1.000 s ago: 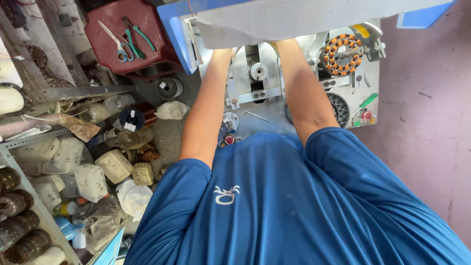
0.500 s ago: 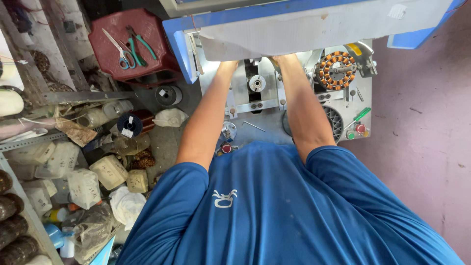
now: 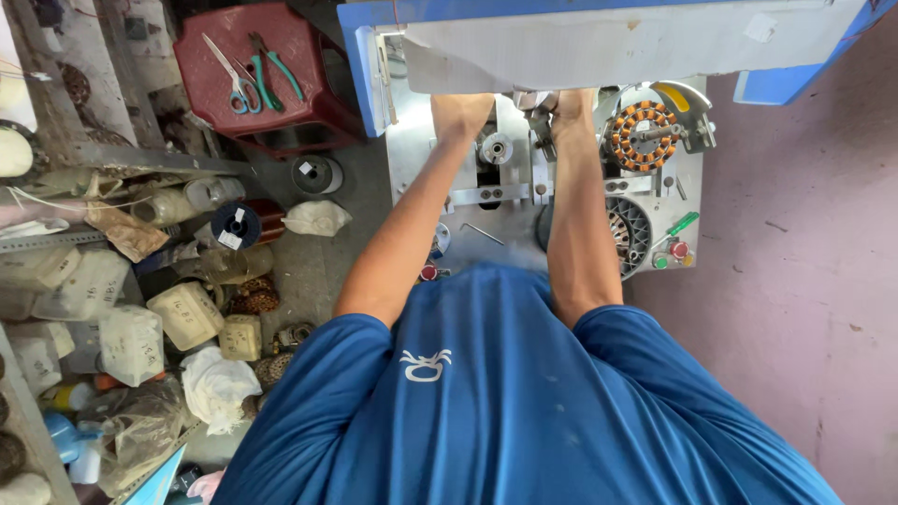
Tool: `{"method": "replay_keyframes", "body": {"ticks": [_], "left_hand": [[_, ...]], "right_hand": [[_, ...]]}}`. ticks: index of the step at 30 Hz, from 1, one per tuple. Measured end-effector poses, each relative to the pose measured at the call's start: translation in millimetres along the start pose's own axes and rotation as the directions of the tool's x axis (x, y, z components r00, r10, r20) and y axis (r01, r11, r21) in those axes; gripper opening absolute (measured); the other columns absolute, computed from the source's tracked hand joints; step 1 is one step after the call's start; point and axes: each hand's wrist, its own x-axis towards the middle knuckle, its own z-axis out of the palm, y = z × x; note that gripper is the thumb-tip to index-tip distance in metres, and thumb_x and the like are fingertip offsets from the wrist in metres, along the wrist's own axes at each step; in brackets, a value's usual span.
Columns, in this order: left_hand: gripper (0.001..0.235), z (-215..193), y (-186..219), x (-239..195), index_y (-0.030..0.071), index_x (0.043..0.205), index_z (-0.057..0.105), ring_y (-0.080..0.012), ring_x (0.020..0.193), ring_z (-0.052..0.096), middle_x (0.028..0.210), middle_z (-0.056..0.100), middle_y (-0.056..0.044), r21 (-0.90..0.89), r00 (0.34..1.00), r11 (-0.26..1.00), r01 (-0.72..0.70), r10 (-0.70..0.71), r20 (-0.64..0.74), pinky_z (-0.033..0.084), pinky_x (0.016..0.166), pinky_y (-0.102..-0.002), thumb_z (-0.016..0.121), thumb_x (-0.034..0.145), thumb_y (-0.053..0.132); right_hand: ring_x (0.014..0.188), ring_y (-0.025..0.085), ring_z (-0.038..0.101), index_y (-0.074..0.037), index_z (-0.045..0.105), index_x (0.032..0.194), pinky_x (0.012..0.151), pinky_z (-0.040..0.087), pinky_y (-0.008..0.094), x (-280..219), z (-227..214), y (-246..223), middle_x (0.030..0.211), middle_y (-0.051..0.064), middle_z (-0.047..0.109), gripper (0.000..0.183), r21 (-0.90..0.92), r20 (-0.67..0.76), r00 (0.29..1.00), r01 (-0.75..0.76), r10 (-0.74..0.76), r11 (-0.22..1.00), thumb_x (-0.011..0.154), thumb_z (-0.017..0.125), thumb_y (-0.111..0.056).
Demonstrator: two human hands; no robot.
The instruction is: The person assembles a metal motor component by inserting smaller metal parts and using a metal rod to secure them before placing the assembly into a winding machine.
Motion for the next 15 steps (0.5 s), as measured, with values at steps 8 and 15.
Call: {"method": "replay_keyframes", "body": {"ticks": [8,15], "left_hand": [[0.053,-62,27,-158,0.017,0.135,0.054,-0.0256,0.115,0.063,0.125,0.062,-0.008,-0.701,0.767,0.312,0.641,-0.228,0.6,0.057,0.089,-0.043,0.065,0.096,0.051],[0.053,-53,-19,-242,0.017,0.11,0.063,-0.0238,0.093,0.065,0.103,0.066,-0.007,-0.222,0.147,-0.28,0.934,-0.265,0.953,0.059,0.073,-0.048,0.057,0.087,0.065]], "right_hand": [[0.057,0.011,0.063,-0.004,0.075,0.092,0.052,0.051,0.028,-177,-67,-110,0.072,0.003,0.07,0.04,0.074,0.207,0.967,-0.169,0.151,0.983,0.069,0.083,-0.036],[0.062,0.018,0.067,0.003,0.078,0.087,0.056,0.05,0.034,-276,-45,-60,0.072,0.013,0.074,0.052,-0.263,0.43,0.774,-0.385,0.465,0.884,0.073,0.075,-0.047]]}}
